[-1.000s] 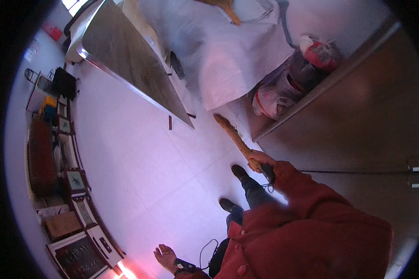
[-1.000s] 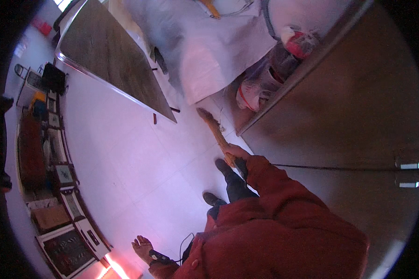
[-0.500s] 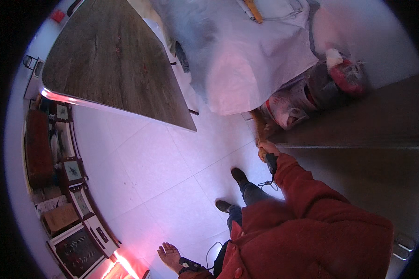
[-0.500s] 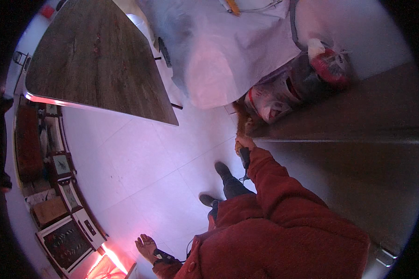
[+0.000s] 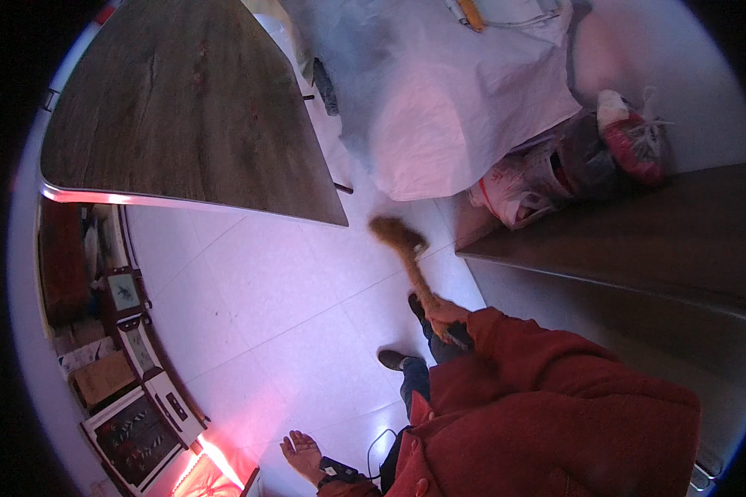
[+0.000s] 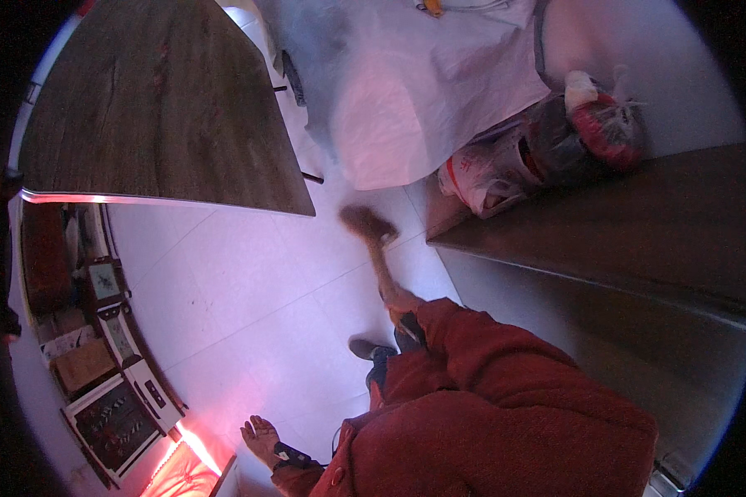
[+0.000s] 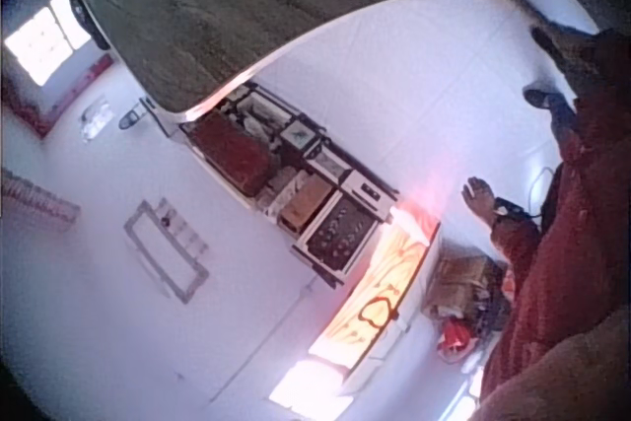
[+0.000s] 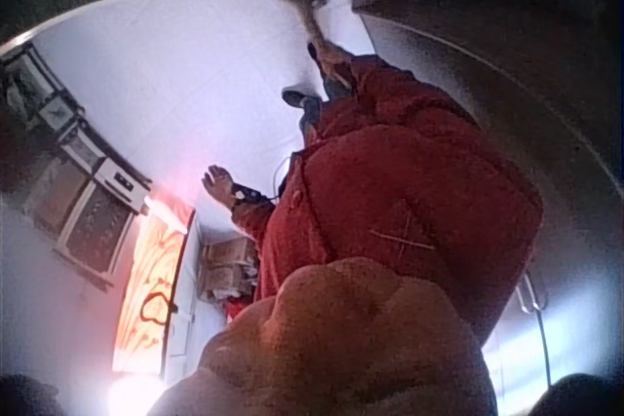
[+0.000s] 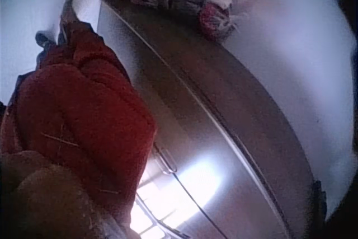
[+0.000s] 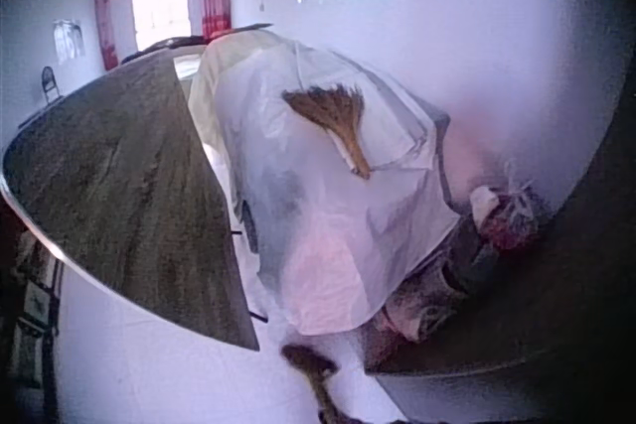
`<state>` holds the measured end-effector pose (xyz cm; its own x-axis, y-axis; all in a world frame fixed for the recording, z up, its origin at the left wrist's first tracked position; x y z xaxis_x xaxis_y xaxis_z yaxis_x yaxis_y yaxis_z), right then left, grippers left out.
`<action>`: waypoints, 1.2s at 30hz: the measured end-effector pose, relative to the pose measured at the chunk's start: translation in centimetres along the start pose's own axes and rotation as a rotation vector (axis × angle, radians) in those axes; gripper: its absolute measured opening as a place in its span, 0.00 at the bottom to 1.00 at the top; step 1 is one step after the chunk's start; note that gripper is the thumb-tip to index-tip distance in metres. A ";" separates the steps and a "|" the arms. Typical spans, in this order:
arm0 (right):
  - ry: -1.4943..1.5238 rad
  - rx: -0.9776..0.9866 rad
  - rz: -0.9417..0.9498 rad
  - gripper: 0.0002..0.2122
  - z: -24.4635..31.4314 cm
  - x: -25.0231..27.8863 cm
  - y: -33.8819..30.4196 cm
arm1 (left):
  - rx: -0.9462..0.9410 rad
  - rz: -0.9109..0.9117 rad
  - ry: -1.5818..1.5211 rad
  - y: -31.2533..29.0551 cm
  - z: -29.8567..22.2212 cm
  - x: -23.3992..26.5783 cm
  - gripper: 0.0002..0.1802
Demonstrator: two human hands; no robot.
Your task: The person sweeps the tiled floor with a broom, moving around furniture and a heater to cover different areas of the room. The person continues sweeping near a doorway and along the base of cabinets and a bed.
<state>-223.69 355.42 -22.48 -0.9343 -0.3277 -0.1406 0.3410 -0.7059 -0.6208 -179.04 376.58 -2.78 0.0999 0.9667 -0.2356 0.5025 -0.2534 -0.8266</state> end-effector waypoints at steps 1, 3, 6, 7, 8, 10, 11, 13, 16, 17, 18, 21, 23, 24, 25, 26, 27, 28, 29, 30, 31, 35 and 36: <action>0.073 -0.128 0.100 0.16 -0.5 -1.5 -1.2 | 0.023 0.023 -0.001 0.0 0.3 -0.5 0.13; 0.254 -0.230 0.319 0.19 1.0 -4.6 -3.8 | 0.030 -0.019 0.013 0.0 0.5 -0.9 0.12; 0.402 -0.337 0.447 0.18 3.7 -7.3 -5.1 | 0.017 0.003 0.041 -0.3 0.2 -1.8 0.12; 0.413 -0.324 0.485 0.17 4.5 -7.9 -5.5 | 0.016 0.018 0.045 -0.4 0.1 -1.9 0.13; 0.424 -0.296 0.493 0.17 5.2 -8.1 -5.8 | 0.005 0.036 0.061 -0.5 -0.1 -2.0 0.13; 0.444 -0.283 0.440 0.17 5.6 -7.7 -6.3 | -0.016 0.015 0.069 -0.6 -0.4 -1.3 0.14; 0.448 -0.291 0.384 0.17 5.5 -6.8 -6.6 | 0.000 0.005 0.059 -0.6 -0.1 -0.7 0.14; 0.456 -0.307 0.272 0.17 5.3 -4.1 -7.1 | -0.006 0.016 0.065 -0.5 0.1 0.1 0.14; 0.472 -0.295 0.081 0.17 5.3 0.3 -8.0 | 0.032 0.037 0.036 -0.4 1.1 1.4 0.13; 0.474 -0.296 0.017 0.17 5.2 1.5 -8.2 | 0.048 0.069 0.023 -0.5 1.3 1.5 0.13; 0.487 -0.264 -0.062 0.16 5.3 2.8 -8.3 | 0.053 0.058 0.013 -0.6 1.3 2.0 0.13; 0.565 -0.279 -0.173 0.15 4.7 4.7 -8.2 | 0.064 0.036 0.000 -1.1 1.1 3.1 0.13; 0.612 -0.341 -0.200 0.15 3.6 4.7 -8.2 | 0.064 0.018 -0.001 -1.5 1.1 3.8 0.13; 0.626 -0.380 -0.207 0.15 2.9 4.3 -8.4 | 0.057 0.005 -0.001 -1.7 1.0 4.2 0.13; 0.588 -0.392 -0.270 0.15 2.4 4.8 -8.5 | 0.039 -0.020 0.009 -1.9 0.8 4.6 0.13; 0.421 -0.317 -0.239 0.13 2.6 4.4 -8.3 | 0.046 -0.020 -0.005 -2.0 0.9 4.8 0.14; 0.326 -0.360 -0.200 0.13 2.0 3.7 -8.8 | 0.046 -0.028 -0.011 -2.1 1.0 4.9 0.14; 0.318 -0.364 -0.153 0.13 1.8 2.6 -9.0 | 0.044 -0.031 -0.019 -2.1 1.0 4.9 0.14; 0.300 -0.403 -0.119 0.13 1.3 1.6 -9.4 | 0.035 -0.067 -0.019 -2.2 1.0 5.3 0.14; 0.380 -0.444 -0.062 0.13 1.0 0.1 -9.8 | 0.029 -0.104 -0.017 -2.2 1.0 5.5 0.14; 0.389 -0.555 -0.040 0.12 0.1 -1.0 -10.8 | 0.007 -0.154 -0.006 -2.4 0.8 6.0 0.14; 0.311 -0.477 0.224 0.12 2.0 -5.1 -11.2 | 0.054 -0.124 -0.032 -2.2 1.4 6.2 0.14; 0.278 -0.518 0.266 0.12 2.2 -5.9 -11.2 | 0.072 -0.076 -0.041 -2.1 1.4 6.0 0.14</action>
<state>-221.82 363.89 -13.03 -0.8404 -0.2257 -0.4927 0.5354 -0.2059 -0.8191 -180.65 382.87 -3.18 0.0277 0.9812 -0.1908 0.4439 -0.1830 -0.8772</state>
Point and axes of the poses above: each hand's wrist, its own y-axis towards the middle knuckle, its own x-axis out of the back of the hand, z = x × y, the point moved 10 cm from there along y, towards the middle knuckle, and after that the axes turned 6 degrees about x, right-handed, at the moved point
